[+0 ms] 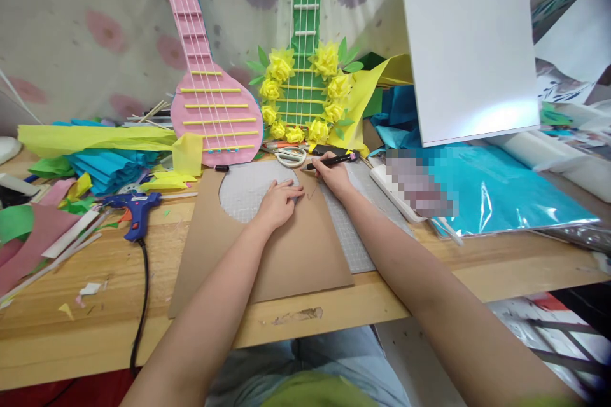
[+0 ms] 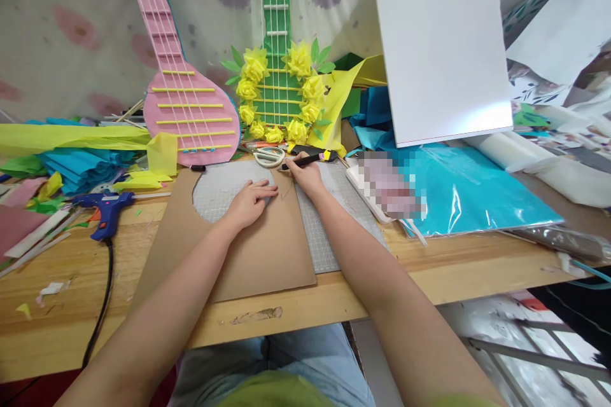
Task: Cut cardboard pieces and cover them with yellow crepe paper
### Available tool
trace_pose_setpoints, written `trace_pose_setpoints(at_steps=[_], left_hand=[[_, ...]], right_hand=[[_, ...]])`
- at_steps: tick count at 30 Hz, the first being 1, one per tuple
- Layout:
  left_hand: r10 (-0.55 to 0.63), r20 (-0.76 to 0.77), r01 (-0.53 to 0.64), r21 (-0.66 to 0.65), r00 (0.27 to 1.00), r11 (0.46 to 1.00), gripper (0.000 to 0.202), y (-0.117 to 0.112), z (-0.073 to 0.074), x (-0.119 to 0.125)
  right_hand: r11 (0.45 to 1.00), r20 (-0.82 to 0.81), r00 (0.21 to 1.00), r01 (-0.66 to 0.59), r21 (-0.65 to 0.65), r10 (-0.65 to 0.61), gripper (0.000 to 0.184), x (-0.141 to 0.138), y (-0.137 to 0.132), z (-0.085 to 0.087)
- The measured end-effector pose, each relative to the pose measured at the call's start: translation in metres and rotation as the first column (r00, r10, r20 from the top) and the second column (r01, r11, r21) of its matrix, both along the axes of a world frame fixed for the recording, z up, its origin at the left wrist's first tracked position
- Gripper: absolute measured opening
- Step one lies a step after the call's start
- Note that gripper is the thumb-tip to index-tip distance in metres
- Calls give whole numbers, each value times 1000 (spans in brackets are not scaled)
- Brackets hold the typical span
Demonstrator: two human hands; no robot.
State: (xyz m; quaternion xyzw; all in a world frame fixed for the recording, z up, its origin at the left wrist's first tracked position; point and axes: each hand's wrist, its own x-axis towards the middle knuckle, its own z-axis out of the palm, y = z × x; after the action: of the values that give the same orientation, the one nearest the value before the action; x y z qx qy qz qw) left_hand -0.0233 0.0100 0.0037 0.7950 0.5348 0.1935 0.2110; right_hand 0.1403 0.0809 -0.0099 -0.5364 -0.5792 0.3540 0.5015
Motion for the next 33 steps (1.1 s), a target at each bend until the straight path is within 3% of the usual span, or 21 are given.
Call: trace_pose_setpoints(at_steps=[33], left_hand=[[-12,6,12,6,1000,1000,51,2,-4,-2]], right_hand=[[999,-18,1000,-19,-35,18,25,1,-2,2]])
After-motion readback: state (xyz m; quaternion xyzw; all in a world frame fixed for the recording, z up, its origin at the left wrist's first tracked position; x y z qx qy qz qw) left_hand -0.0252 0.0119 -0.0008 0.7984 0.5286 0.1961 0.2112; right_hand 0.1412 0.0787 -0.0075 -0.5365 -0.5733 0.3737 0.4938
